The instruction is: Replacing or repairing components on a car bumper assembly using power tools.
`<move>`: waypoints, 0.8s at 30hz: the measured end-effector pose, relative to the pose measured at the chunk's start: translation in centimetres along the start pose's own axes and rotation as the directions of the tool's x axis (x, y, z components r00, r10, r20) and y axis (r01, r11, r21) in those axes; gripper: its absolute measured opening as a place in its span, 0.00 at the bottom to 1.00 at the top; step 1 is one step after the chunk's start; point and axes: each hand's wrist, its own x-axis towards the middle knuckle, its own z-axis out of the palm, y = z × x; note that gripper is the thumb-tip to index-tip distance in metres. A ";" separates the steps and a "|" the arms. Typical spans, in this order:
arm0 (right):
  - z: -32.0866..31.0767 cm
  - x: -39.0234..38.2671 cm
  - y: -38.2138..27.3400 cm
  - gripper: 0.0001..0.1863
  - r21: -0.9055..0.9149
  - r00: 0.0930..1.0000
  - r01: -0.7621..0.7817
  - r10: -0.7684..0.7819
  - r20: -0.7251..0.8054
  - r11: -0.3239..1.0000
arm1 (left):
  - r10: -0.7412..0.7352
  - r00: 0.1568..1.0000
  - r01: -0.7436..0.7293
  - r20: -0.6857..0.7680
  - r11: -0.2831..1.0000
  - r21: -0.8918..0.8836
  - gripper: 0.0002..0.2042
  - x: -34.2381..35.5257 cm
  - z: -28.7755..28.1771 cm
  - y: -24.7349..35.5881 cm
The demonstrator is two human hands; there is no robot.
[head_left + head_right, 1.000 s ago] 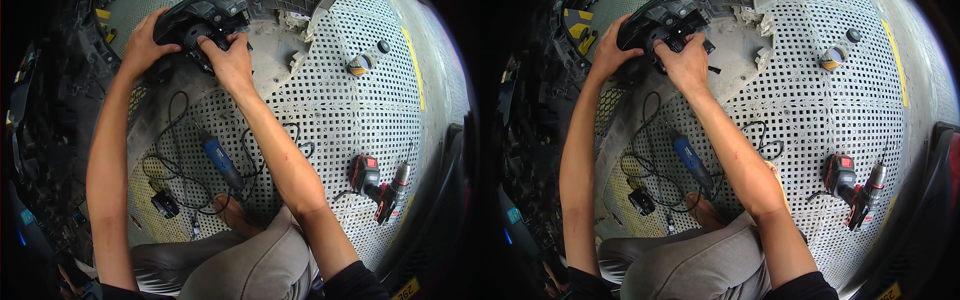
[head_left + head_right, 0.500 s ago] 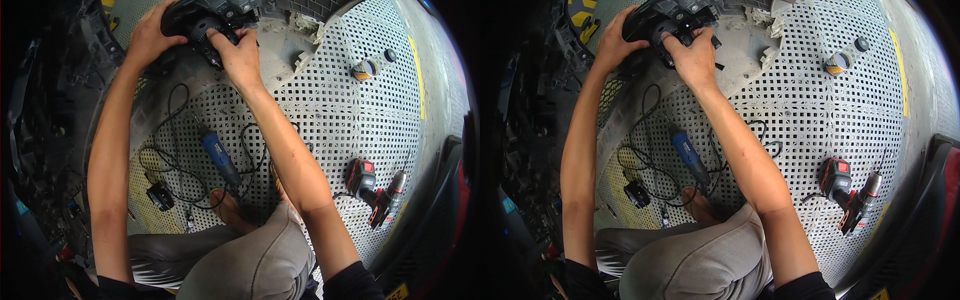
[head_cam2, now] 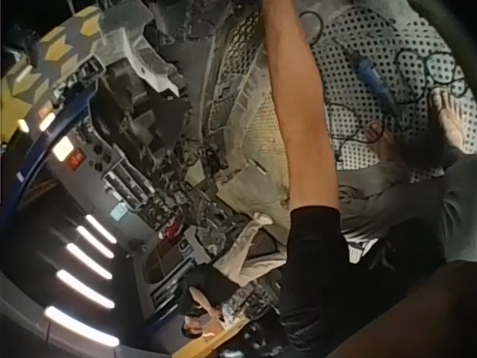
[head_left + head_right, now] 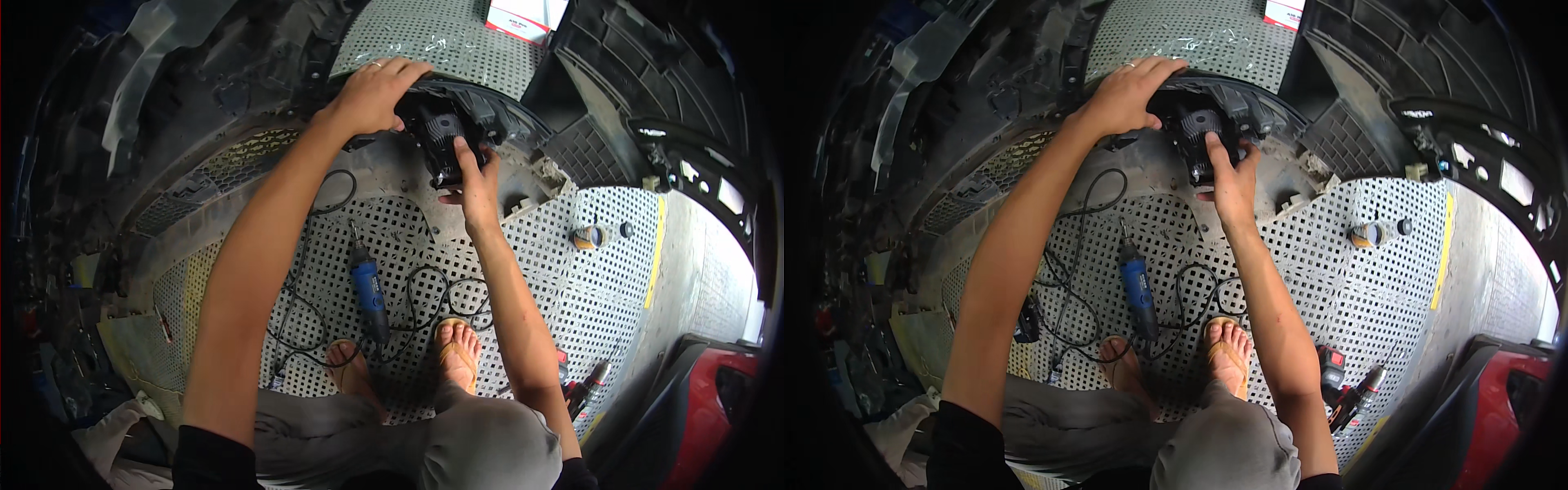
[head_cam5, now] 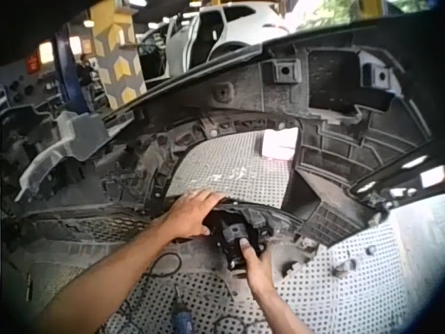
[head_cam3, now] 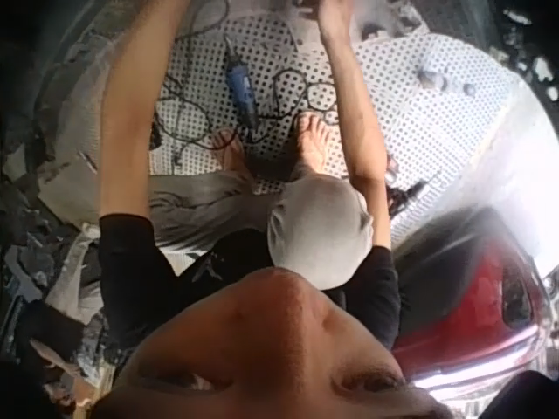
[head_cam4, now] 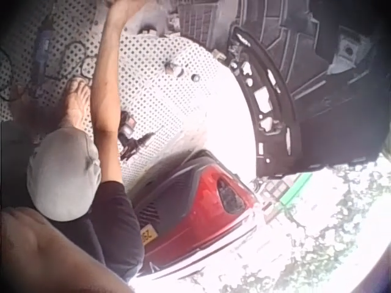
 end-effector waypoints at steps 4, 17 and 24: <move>0.6 -0.2 -0.1 0.46 -0.059 1.000 -0.005 0.004 -0.006 0.998 | -0.006 0.999 0.006 0.032 1.000 0.018 0.51 -0.4 -0.2 -0.3; 1.1 -0.3 -0.6 0.43 -0.065 1.000 0.029 -0.028 0.013 0.997 | -0.009 0.999 0.013 -0.051 0.997 0.080 0.49 -0.4 1.0 -0.8; 0.4 0.0 -0.6 0.45 -0.082 1.000 0.017 -0.015 0.018 0.996 | -0.012 1.000 0.013 -0.021 0.999 0.046 0.50 0.2 0.9 -0.6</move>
